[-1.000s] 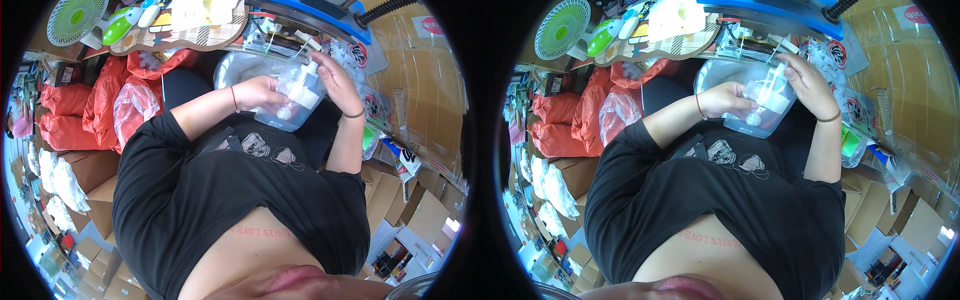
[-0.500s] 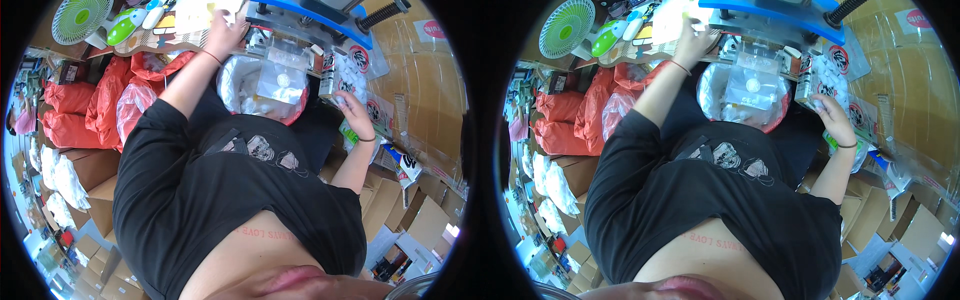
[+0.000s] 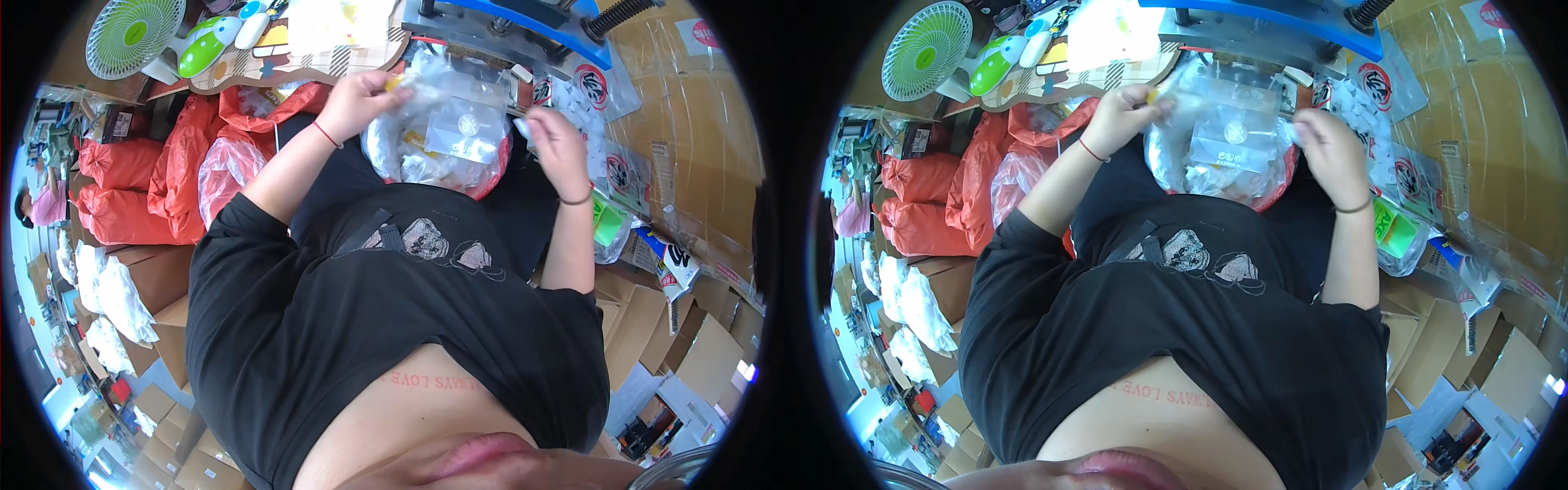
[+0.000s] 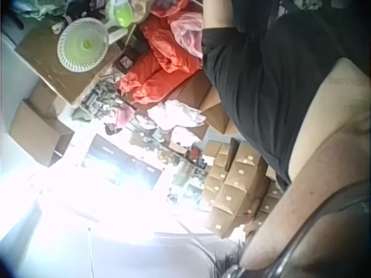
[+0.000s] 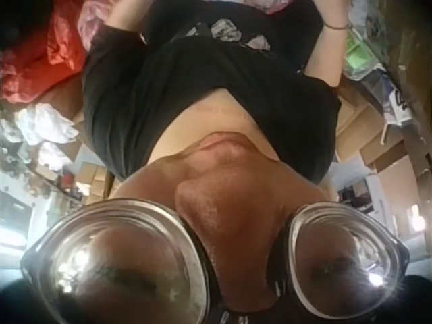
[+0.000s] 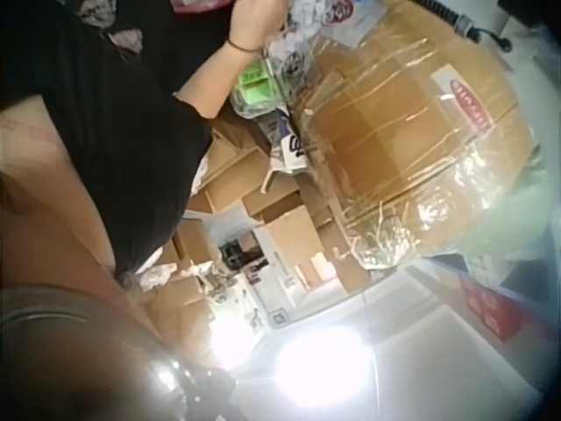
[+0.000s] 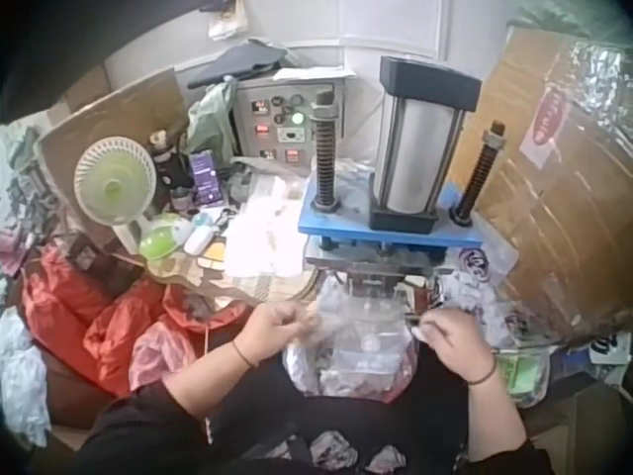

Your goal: Packaging small items into plastic bags and sealing them with a tabletop heat sealer.

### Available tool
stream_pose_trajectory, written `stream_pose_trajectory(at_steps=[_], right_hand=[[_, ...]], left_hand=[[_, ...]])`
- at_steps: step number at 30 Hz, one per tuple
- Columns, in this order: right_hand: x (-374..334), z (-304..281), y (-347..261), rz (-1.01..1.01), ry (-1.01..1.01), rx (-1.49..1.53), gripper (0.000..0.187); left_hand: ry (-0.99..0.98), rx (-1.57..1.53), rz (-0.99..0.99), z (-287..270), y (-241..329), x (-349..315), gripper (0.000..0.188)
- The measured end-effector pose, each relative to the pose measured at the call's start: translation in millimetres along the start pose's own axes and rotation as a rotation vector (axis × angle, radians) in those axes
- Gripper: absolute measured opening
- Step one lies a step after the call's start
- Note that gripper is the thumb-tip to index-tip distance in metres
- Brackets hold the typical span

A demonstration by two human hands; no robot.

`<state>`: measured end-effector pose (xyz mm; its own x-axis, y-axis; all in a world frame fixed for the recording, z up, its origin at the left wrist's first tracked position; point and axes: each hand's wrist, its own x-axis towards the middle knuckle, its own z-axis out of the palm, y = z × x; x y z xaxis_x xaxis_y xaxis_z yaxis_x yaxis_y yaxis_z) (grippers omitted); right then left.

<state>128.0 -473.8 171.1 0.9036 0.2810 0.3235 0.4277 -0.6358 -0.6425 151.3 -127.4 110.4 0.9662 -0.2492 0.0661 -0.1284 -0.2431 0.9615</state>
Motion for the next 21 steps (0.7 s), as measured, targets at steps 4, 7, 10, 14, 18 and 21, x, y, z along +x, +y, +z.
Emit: stream_pose_trajectory(at_steps=[4, 7, 10, 14, 18, 21], right_hand=[[23.1, 14.7, -35.1, -0.008, -0.005, 0.228, 0.018], [32.3, 18.1, -46.7, 0.062, 0.039, 0.334, 0.019], [38.0, 14.4, -45.6, 0.061, 0.005, 0.327, 0.02], [28.1, -14.0, -18.3, 0.026, -0.265, 0.232, 0.017], [21.1, -24.7, -9.7, 0.018, -0.224, 0.169, 0.016], [3.0, -40.7, 37.7, -0.05, 0.144, -0.156, 0.027]], left_hand=[[-0.135, 0.07, -0.036, 34.9, 20.7, -2.3, 0.024], [-0.256, -0.173, -0.084, 61.4, 25.2, -5.3, 0.026], [-0.397, -0.34, -0.237, 72.3, 30.9, -9.1, 0.024], [-0.548, -0.648, -0.411, 92.0, 48.7, -16.0, 0.024], [-0.564, -0.762, -0.449, 97.4, 40.6, -15.9, 0.022], [-0.498, -0.767, -0.435, 89.8, 33.9, 3.5, 0.02]])
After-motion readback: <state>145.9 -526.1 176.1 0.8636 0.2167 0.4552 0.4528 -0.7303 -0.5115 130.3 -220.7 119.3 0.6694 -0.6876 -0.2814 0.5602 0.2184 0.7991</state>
